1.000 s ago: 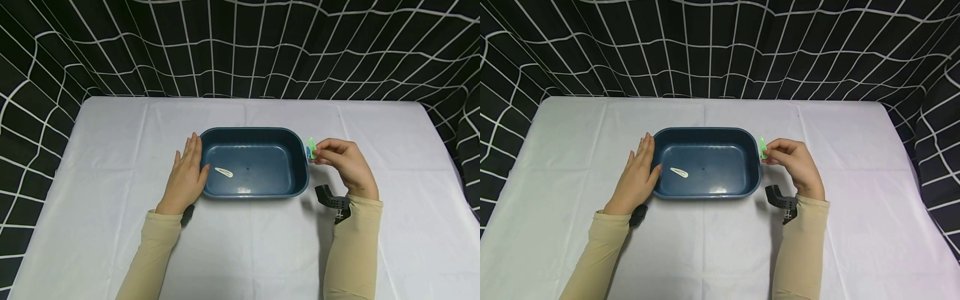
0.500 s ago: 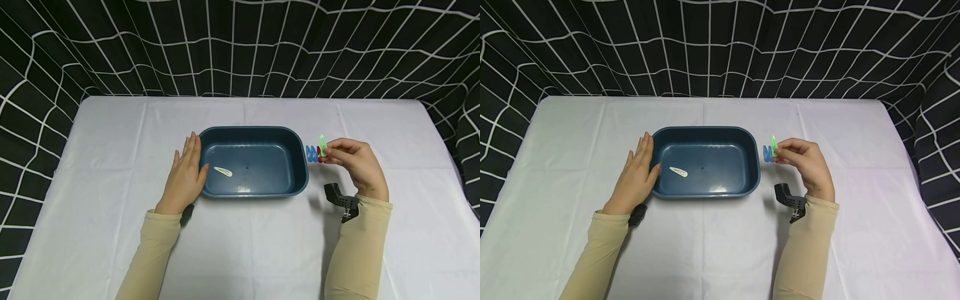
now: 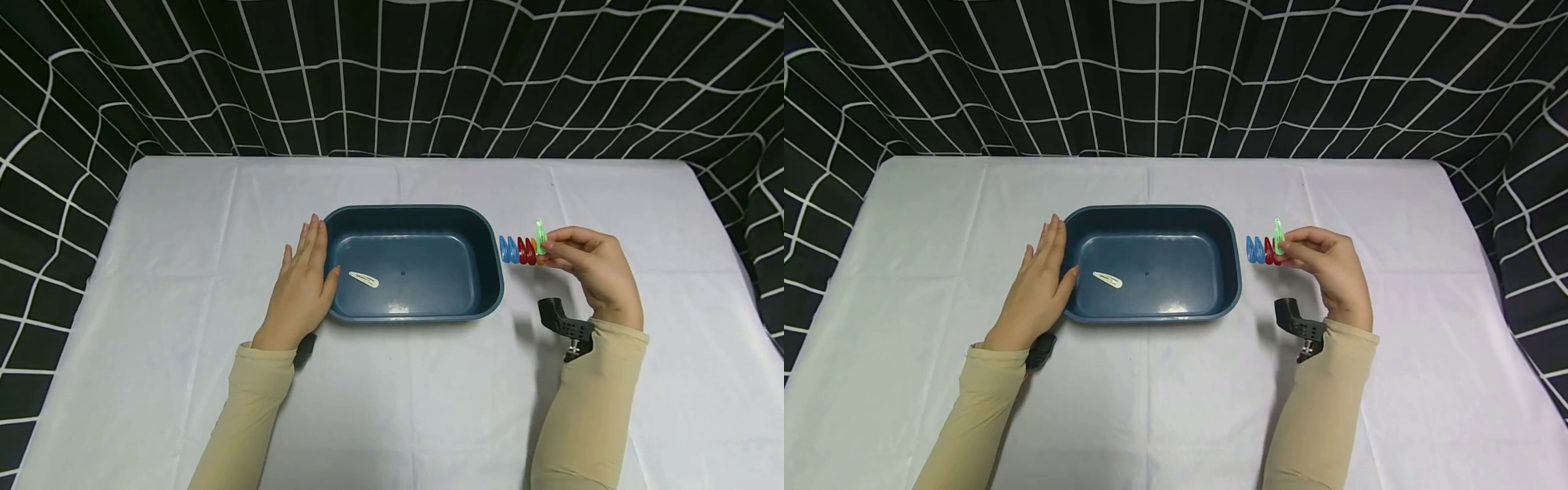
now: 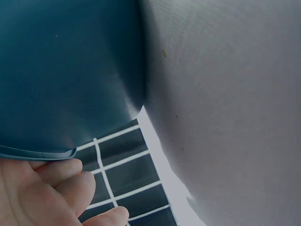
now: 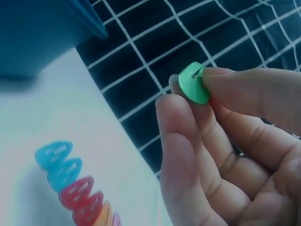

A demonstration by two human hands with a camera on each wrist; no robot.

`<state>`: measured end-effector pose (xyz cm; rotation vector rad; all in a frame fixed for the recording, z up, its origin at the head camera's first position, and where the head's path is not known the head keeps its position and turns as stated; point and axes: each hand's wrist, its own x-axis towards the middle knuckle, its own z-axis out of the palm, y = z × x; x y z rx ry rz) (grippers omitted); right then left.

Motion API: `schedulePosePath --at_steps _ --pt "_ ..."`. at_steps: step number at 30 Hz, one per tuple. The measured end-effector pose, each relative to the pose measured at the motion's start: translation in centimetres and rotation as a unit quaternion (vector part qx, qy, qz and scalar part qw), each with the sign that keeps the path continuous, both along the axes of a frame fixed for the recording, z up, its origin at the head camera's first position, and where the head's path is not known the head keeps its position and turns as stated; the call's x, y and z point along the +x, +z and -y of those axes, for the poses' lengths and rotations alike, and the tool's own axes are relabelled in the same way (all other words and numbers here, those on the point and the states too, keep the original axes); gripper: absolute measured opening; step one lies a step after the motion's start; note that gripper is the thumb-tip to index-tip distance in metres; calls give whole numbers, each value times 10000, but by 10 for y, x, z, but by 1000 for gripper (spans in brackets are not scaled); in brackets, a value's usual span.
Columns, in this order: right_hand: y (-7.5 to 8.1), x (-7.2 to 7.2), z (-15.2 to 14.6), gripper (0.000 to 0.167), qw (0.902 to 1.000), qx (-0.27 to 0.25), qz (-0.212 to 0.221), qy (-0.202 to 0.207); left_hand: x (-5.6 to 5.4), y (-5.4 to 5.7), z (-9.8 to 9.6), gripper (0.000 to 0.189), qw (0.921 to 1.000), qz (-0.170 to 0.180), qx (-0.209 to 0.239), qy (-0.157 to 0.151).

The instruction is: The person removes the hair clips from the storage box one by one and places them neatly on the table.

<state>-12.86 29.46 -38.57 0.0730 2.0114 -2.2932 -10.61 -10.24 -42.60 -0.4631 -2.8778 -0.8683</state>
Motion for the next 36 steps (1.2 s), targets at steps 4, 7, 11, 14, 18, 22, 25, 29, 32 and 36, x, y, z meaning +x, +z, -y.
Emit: schedulePosePath --at_steps 4,7,11,14,18,22,25,29,32,36 --pt "-3 1 -7 15 9994 -190 125 -278 0 0 0 66 10000 -28 -5 -9" --pt "-5 2 -12 15 9979 -311 204 -531 0 0 1 66 10000 -10 -5 -7" --pt "-8 3 -16 15 9953 -409 301 -824 0 0 1 66 10000 8 12 4" --pt "-11 3 -19 14 9935 -534 355 -941 -1 0 0 66 10000 8 30 10" --pt "-17 2 -21 15 9925 -466 427 -1051 -1 -1 0 66 10000 -29 9 12" --pt "-27 0 -25 18 9907 -14 638 -1199 -1 -1 -1 65 10000 -50 -24 15" --pt "-39 -2 -32 13 9876 341 784 -1315 -1 -1 -1 65 10000 -49 -21 20" --pt "-46 -4 -34 14 9836 539 860 -1493 -1 -1 -1 65 10000 -54 -4 12" --pt "-42 -3 -29 24 9819 559 871 -1584 0 -1 -1 65 10000 -54 1 2" --pt "-39 -1 -28 31 9800 718 887 -1632 0 -1 -1 65 10000 -30 1 2"
